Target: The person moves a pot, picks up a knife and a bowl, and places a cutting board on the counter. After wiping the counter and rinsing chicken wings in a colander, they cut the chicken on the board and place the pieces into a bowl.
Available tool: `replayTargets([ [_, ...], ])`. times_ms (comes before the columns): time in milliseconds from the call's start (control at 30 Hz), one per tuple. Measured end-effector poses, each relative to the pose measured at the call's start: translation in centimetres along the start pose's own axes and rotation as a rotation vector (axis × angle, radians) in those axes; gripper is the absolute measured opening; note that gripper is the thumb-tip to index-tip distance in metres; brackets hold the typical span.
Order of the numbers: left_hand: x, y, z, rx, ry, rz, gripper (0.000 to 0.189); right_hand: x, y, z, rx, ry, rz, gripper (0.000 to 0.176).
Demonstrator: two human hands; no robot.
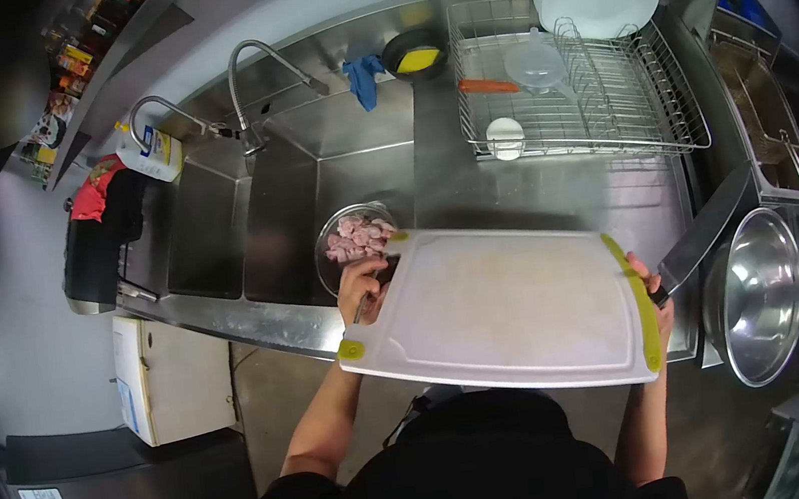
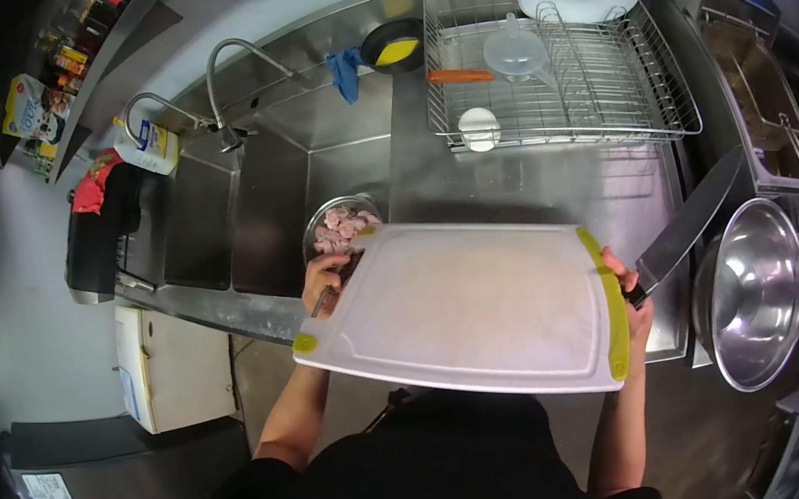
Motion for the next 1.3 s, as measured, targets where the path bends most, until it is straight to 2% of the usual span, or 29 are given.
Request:
replayTargets([
  [33,-0.4,-0.1,0.0,-0.009,0.014,0.000,0.031,0.1,0.3,-0.5,-0.030,0.017,0.061,0.011],
  [100,-1.8,-0.8,2.2,0.127,-0.253,0.002,0.027,0.2,0.0,-1.7,-0.077,-0.013,0.018,0.006],
  [167,-2.8,-1.4,3.2,0.121,-0.304,0.005,0.024,0.5,-0.3,-2.2,-0.006,-0.226,-0.017,0.014],
  [200,-2.7,-1.1,3.8,0.184,-0.351,0.032,0.023,0.6,-0.4,-2.2,-0.022,-0.128,0.017,0.021],
  [300,-2.7,-1.2,5.2,0.264,-0.465,0.018,0.016,0.9,0.1,-3.3,-0.047,-0.099,0.125,0.020],
  [400,-2.9,-2.0,7.4,0.316,-0.673,0.053,0.010,1.2,1.1,-4.2,-0.287,-0.045,0.175,0.019],
  [467,-2.9,-2.2,7.6,0.314,-0.663,0.050,0.009,1.2,1.3,-4.2,-0.475,-0.061,0.182,0.018],
  [567,-3.3,-2.7,7.6,0.309,-0.643,0.039,0.009,1.4,1.3,-4.0,-0.467,-0.049,0.221,0.017],
  [633,-2.8,-3.2,7.1,0.329,-0.591,-0.076,0.010,1.7,0.6,-3.7,-0.515,-0.035,0.187,0.016],
  [700,-2.2,-3.2,6.9,0.336,-0.574,-0.061,0.011,1.9,0.1,-3.6,-0.658,-0.036,0.271,0.018],
  [733,-2.1,-3.7,6.7,0.319,-0.535,-0.099,0.010,2.0,0.2,-3.2,-0.591,-0.052,0.185,0.017],
  [767,-1.9,-4.1,6.5,0.302,-0.494,-0.137,0.009,1.9,-0.1,-3.1,-0.592,-0.053,0.183,0.017],
  [833,-1.9,-4.7,6.7,0.271,-0.452,-0.210,0.007,1.7,-1.2,-1.0,-1.222,-0.134,0.360,0.017],
  [867,-2.1,-5.4,6.6,0.312,-0.368,-0.307,0.005,1.6,-0.9,-1.0,-1.367,-0.194,0.261,0.018],
  [900,-2.4,-6.0,6.3,0.353,-0.285,-0.404,0.006,1.4,-0.5,-0.8,-1.367,-0.203,0.261,0.018],
  [933,-2.7,-6.2,6.5,0.396,-0.303,-0.455,0.015,1.2,-0.2,0.2,-1.480,-0.279,0.191,0.021],
  [967,-2.9,-6.3,6.8,0.398,-0.297,-0.458,0.015,0.9,0.1,1.0,-1.592,-0.355,0.114,0.024],
  [1000,-3.3,-6.4,7.4,0.364,-0.318,-0.445,0.020,0.7,1.0,1.2,-1.696,-0.412,0.140,0.029],
  [1100,-4.1,-6.8,8.8,0.310,-0.329,-0.468,0.031,-0.1,1.4,2.8,-1.805,-0.465,0.039,0.031],
  [1133,-4.4,-6.9,8.8,0.259,-0.318,-0.500,0.031,-0.1,1.4,2.9,-1.820,-0.471,0.120,0.029],
  [1233,-4.3,-6.9,8.0,0.202,-0.291,-0.526,0.032,0.0,2.1,2.6,-1.802,-0.520,0.153,0.031],
  [1300,-4.2,-6.7,7.7,0.178,-0.343,-0.508,0.031,0.0,2.2,3.2,-1.783,-0.557,0.111,0.032],
])
Point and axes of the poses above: each hand's wrist, its own x-axis towards the middle knuckle, its own z-axis out of the palm, y = z × x, the point moved 7 cm from there along x, towards the middle knuckle, and after that the axes turned 10 degrees about -y, right-handed, at the moved point
